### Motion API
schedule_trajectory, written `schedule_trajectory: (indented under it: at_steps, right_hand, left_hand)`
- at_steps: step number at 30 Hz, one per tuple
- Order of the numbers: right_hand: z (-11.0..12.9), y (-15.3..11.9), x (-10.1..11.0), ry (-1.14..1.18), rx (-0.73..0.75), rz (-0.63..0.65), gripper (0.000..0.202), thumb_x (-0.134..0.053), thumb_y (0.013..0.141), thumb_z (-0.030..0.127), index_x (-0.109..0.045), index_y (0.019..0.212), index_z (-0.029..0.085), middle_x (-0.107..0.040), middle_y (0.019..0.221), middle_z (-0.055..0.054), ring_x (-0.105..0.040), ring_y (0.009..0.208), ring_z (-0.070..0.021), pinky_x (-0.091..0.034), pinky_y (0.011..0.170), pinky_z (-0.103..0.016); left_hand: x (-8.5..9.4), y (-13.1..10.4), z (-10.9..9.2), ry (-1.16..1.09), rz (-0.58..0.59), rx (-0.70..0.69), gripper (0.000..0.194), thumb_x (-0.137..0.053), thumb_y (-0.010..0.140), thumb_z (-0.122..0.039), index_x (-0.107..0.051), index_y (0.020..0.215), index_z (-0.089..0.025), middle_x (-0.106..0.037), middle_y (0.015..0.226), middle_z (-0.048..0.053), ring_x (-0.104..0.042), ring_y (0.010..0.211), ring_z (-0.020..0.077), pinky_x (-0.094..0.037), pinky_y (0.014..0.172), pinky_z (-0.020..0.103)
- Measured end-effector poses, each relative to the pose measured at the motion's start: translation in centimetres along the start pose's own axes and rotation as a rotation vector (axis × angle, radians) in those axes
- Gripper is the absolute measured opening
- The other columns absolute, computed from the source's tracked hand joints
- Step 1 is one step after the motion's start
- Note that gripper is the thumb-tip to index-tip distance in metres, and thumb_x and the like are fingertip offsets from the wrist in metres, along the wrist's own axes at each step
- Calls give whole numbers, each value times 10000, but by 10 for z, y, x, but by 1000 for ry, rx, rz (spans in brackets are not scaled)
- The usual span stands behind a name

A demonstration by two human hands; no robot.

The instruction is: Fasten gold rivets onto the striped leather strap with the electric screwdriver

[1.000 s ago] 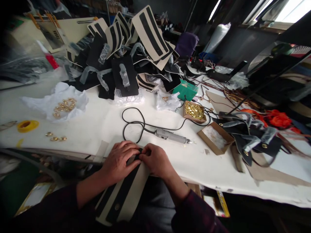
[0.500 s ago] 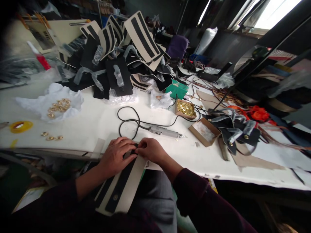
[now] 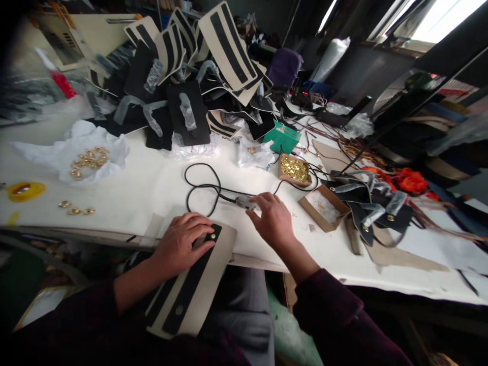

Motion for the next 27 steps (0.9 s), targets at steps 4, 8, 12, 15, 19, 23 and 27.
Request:
schedule_trajectory:
  at_steps: [4,8,12,15,19,23,27]
  right_hand:
    - [-36,7,-3,-351,65,116,356,-702,933,342,-683,1262,207,-707,1215,-144,-621,1135,-353,-472,942,-472]
    - [-46,14,-7,-376,123,202,364,-635,979,314,-639,1320,184,-713,1173,-153,-650,1075,-331,-468,926,-432]
    - [-33,16,21,-175,93,125,361,-569,1003,364,-623,1323,205,-702,1109,-133,-655,974,-299,-479,813,-380]
    - [-7,12,41,296,-20,75,318,-562,992,485,-644,1153,223,-688,984,-79,-635,835,-243,-486,710,-338]
    - [47,6,28,1081,-193,-49,354,-559,922,571,-588,1002,228,-630,861,-46,-614,735,-207,-528,655,-336]
    - [86,1,-7,1314,-283,-253,383,-745,829,566,-585,918,229,-520,674,35,-482,539,-132,-439,488,-265]
    - [97,-2,-27,1242,-241,-298,446,-807,819,550,-520,701,229,-496,572,45,-446,494,-121,-398,441,-256]
  left_hand:
    - [0,0,0,-8,7,9,184,-744,895,-272,-700,1074,-263,-736,1217,24,-572,1223,272,-421,979,472]
    - [1,0,0,-3,17,11,198,-740,896,-266,-708,1091,-273,-733,1221,27,-579,1217,271,-428,968,475]
    - [0,0,0,4,20,12,199,-732,906,-288,-714,1103,-275,-734,1221,32,-578,1221,278,-437,966,482]
    - [0,0,-1,6,18,10,185,-723,916,-303,-715,1098,-270,-735,1216,24,-578,1219,272,-441,975,479]
    - [-1,0,0,13,18,15,188,-730,912,-306,-713,1094,-260,-738,1205,20,-577,1217,270,-447,974,476]
    - [0,0,0,23,16,7,194,-727,917,-319,-713,1101,-259,-738,1213,24,-578,1214,272,-450,974,479]
    - [1,0,0,18,13,16,172,-733,911,-317,-713,1071,-258,-736,1216,25,-579,1214,277,-447,970,488]
Point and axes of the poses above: each hand's wrist, its own y-axis towards the middle knuckle, its own x-axis out of the back of the hand, z = x × y, the point moved 4 cm from there along y, towards the middle knuckle
